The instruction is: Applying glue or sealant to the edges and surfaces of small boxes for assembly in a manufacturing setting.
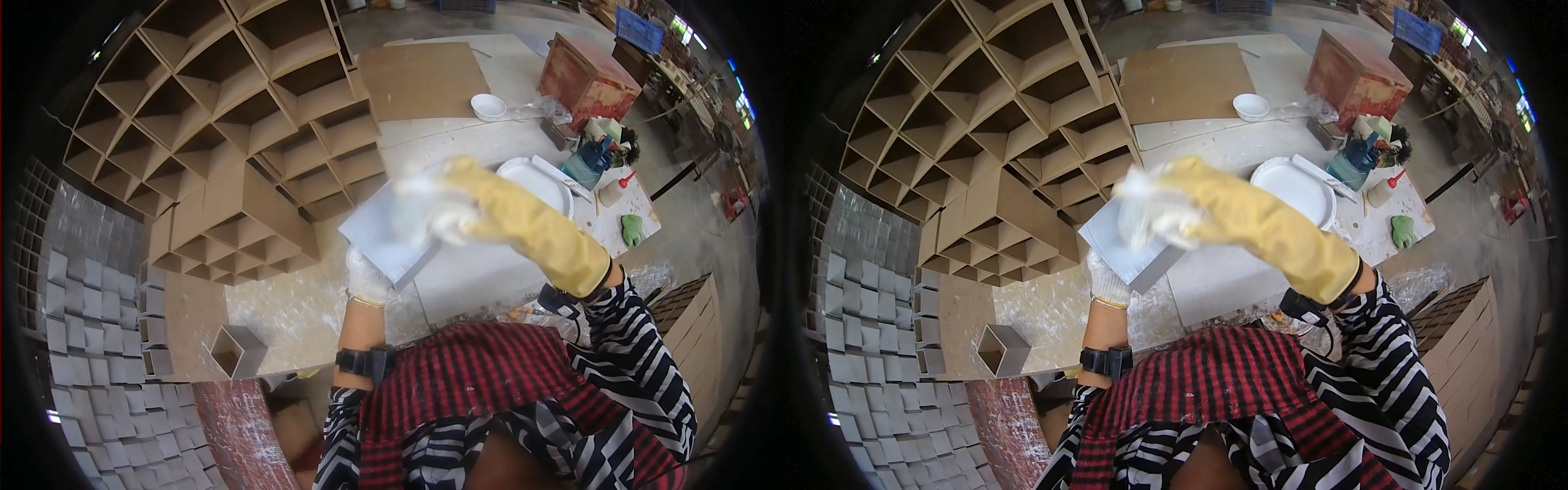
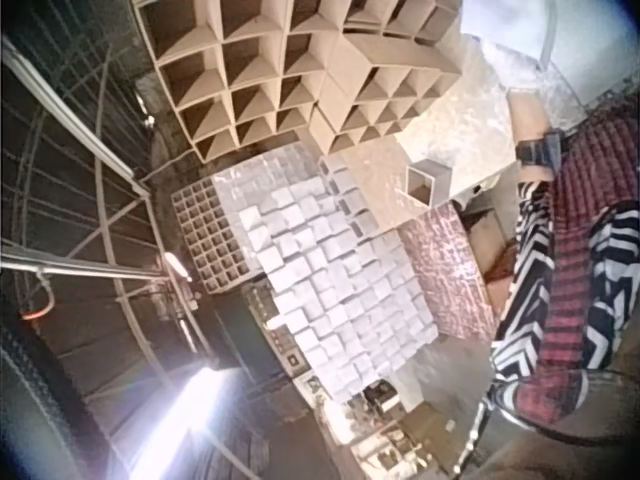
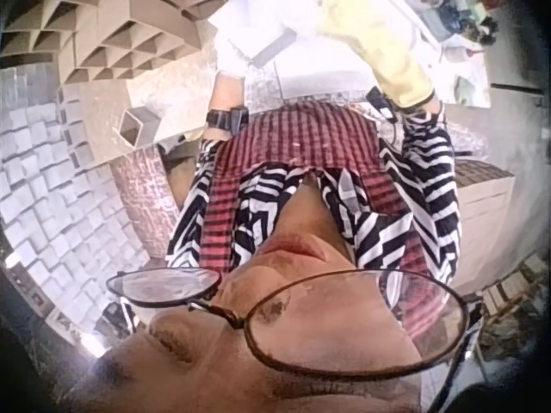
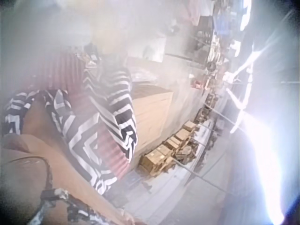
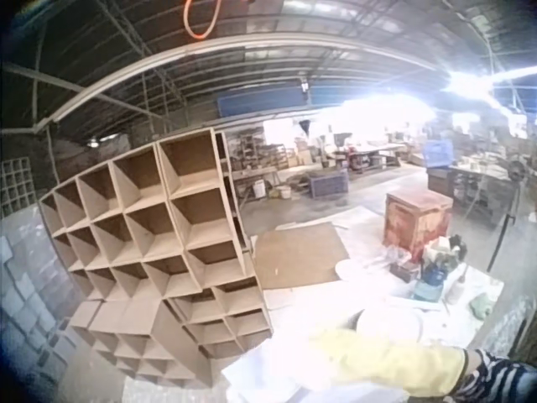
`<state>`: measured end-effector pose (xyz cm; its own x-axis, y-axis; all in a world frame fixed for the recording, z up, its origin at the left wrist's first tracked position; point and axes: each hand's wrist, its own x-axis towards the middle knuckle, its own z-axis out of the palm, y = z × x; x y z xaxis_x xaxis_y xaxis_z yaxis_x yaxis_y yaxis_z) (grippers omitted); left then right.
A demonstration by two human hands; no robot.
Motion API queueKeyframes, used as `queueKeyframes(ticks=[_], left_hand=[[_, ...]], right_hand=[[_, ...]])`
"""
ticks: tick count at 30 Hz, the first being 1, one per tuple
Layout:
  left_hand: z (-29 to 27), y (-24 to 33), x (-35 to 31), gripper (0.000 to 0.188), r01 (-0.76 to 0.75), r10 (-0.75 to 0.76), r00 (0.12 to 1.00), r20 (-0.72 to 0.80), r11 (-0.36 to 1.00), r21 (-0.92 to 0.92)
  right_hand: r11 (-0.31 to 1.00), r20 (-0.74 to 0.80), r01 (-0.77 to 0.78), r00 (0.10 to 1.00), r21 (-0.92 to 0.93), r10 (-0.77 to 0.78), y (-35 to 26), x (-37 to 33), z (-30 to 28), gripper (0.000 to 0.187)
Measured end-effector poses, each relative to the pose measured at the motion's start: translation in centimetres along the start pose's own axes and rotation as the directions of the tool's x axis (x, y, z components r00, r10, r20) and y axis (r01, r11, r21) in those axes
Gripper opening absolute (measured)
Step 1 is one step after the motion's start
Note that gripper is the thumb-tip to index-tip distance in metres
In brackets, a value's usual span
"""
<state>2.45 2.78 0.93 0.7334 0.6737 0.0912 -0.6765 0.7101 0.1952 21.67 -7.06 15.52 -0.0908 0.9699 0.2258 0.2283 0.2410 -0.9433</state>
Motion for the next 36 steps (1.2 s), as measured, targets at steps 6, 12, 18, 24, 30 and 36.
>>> queueKeyframes(ticks=[6,12,18,24,30,36], left_hand=[[-5.8,1.3,0.5,0.041,0.198,-0.156,0.973,-0.168,0.942,0.27],[-1.1,0.0,-1.0,0.039,0.176,-0.174,0.984,-0.027,0.979,0.104],[-1.6,0.4,-0.8,0.036,0.091,-0.113,0.992,0.054,0.944,0.317],[-0.7,-1.4,-0.5,0.037,-0.184,0.101,0.982,0.161,0.295,0.937],[1.0,-1.0,-1.9,0.037,0.284,-0.163,0.92,-0.356,0.904,0.319],[-0.3,-0.6,-1.9,0.037,0.127,-0.164,0.985,-0.059,0.44,0.889]], right_hand=[[0.39,0.586,0.67,0.742,-0.632,-0.326,-0.5,0.5,2.1,0.046],[0.511,0.394,0.639,0.764,-0.575,-0.511,3.0,5.3,-1.1,0.05],[0.722,0.404,0.574,0.809,-0.387,-0.426,0.0,2.3,1.7,0.045],[0.392,0.545,0.678,0.734,-0.621,-0.406,0.6,2.4,3.0,0.044],[0.616,0.297,0.492,0.868,-0.615,-0.397,2.9,6.5,-1.0,0.052],[0.381,0.598,0.666,0.745,-0.641,-0.295,-2.4,-1.7,4.7,0.06]])
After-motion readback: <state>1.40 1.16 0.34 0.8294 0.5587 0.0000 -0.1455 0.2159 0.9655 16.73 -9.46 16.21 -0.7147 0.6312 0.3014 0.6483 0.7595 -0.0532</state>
